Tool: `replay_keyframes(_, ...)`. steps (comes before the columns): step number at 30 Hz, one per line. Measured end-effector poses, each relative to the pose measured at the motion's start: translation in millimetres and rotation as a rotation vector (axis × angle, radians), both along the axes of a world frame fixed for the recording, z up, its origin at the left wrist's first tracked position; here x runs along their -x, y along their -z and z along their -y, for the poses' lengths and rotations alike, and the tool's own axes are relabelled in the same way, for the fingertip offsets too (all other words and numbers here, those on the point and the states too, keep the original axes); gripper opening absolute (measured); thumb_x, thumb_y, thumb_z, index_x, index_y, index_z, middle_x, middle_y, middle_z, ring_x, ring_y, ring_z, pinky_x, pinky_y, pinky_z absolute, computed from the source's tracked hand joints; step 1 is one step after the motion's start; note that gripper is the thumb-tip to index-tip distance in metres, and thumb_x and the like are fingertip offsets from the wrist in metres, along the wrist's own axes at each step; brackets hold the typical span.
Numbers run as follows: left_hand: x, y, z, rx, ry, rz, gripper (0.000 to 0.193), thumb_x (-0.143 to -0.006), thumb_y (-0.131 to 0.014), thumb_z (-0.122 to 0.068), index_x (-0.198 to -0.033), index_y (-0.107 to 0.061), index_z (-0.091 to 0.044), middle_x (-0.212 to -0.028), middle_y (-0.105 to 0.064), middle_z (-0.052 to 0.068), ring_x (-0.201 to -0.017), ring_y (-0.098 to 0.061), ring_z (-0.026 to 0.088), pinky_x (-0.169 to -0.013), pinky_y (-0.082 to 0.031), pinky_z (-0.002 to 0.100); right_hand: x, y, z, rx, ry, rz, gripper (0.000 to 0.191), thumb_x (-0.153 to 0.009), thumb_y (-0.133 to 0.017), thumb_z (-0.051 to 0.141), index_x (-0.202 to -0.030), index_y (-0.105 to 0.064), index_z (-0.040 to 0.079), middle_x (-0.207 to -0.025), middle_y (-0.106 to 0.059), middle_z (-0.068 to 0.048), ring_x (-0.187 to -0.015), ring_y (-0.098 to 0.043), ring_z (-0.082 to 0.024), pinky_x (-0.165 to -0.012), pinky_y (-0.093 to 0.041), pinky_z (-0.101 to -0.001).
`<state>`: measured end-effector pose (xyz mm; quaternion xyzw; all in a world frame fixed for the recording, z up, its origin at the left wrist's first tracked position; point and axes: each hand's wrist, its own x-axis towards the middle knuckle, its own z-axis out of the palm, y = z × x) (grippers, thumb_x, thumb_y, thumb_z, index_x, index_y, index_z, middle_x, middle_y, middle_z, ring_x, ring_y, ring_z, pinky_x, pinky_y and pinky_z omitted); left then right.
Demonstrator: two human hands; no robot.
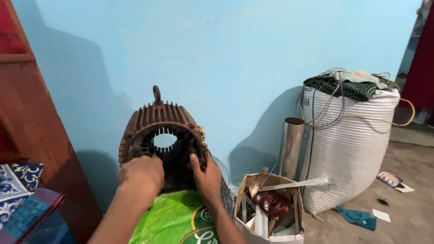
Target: The person works on an electric motor stator set on a sack on the floor, gripping the old copper windings inside the housing and pulling them out of the slots by hand, at times using a metal rod to pry the coils loose, and continues extracting winding material throughout the clip.
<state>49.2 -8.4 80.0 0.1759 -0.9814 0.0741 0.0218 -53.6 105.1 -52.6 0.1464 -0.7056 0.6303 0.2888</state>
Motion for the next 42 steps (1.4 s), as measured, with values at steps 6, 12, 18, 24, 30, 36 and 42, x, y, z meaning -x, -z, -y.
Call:
replay_keyframes(6,-21.4,11.6,-1.7,-0.034,-0.064,0.104,0.047,-0.098,-0.059,-0.017,-0.144,-0.055,-0.018,-0.131,-0.07,0.007,-0.121,-0.069,0.029,-0.092,-0.061,0.047,1.4,1.5,0.7,-0.005,0.008,-0.012,0.05,-0.093,-0.062,0.048,-0.117,-0.069,0.004,-0.092,-0.076,-0.02,-0.087,-0.073,-0.039,-0.078,-0.054,-0.0462)
replay_keyframes(12,-11.2,5.5,-1.6,-0.011,0.007,0.089,0.039,-0.095,-0.064,-0.021,-0.132,-0.074,-0.02,-0.131,-0.071,0.006,-0.122,-0.069,0.028,-0.093,-0.058,0.044,1.0,3.0,1.0,-0.008,0.004,0.012,0.05,-0.093,-0.061,0.049,-0.115,-0.069,0.005,-0.09,-0.077,-0.019,-0.084,-0.073,-0.038,-0.077,-0.054,-0.045)
replay_keyframes(18,-48.7,20.4,-9.5,0.014,-0.088,-0.002,0.063,-0.102,-0.047,-0.018,-0.163,-0.03,-0.02,-0.127,-0.07,0.007,-0.114,-0.071,0.027,-0.087,-0.059,0.046,0.0,1.0,2.4,0.003,0.026,-0.037,0.051,-0.094,-0.061,0.049,-0.118,-0.069,0.005,-0.09,-0.075,-0.02,-0.083,-0.072,-0.04,-0.075,-0.054,-0.0458)
replay_keyframes(24,-57.0,30.7,-12.4,-0.065,-0.128,-0.057,0.068,-0.101,-0.046,-0.019,-0.164,-0.025,-0.033,-0.117,-0.074,0.008,-0.108,-0.075,0.027,-0.091,-0.061,0.044,0.3,0.4,1.1,-0.008,0.021,0.073,0.052,-0.091,-0.062,0.051,-0.118,-0.069,0.007,-0.085,-0.075,-0.021,-0.081,-0.073,-0.041,-0.074,-0.054,-0.0466)
replay_keyframes(30,-20.8,35.0,0.7,-0.127,-0.039,-0.201,0.068,-0.097,-0.051,-0.017,-0.162,-0.034,-0.026,-0.114,-0.076,0.014,-0.109,-0.073,0.035,-0.089,-0.06,0.049,1.0,1.6,0.7,-0.015,0.049,-0.046,0.052,-0.093,-0.063,0.052,-0.116,-0.068,0.005,-0.09,-0.075,-0.02,-0.086,-0.071,-0.043,-0.074,-0.054,-0.0471)
replay_keyframes(36,20.6,46.5,-12.3,-0.314,-0.26,-0.129,0.047,-0.108,-0.042,-0.02,-0.155,-0.044,-0.014,-0.129,-0.069,0.015,-0.116,-0.069,0.039,-0.089,-0.057,0.062,1.9,1.3,0.5,-0.002,0.015,0.018,0.052,-0.092,-0.062,0.053,-0.114,-0.068,0.005,-0.089,-0.076,-0.019,-0.084,-0.073,-0.04,-0.076,-0.054,-0.0465)
replay_keyframes(42,28.8,58.0,1.0,-0.211,-0.111,-0.258,0.043,-0.101,-0.052,-0.018,-0.142,-0.059,-0.01,-0.122,-0.074,0.017,-0.113,-0.073,0.036,-0.089,-0.061,0.051,0.2,2.3,-0.1,-0.009,0.027,0.015,0.053,-0.092,-0.062,0.053,-0.112,-0.069,0.004,-0.089,-0.075,-0.02,-0.084,-0.072,-0.041,-0.076,-0.054,-0.0476)
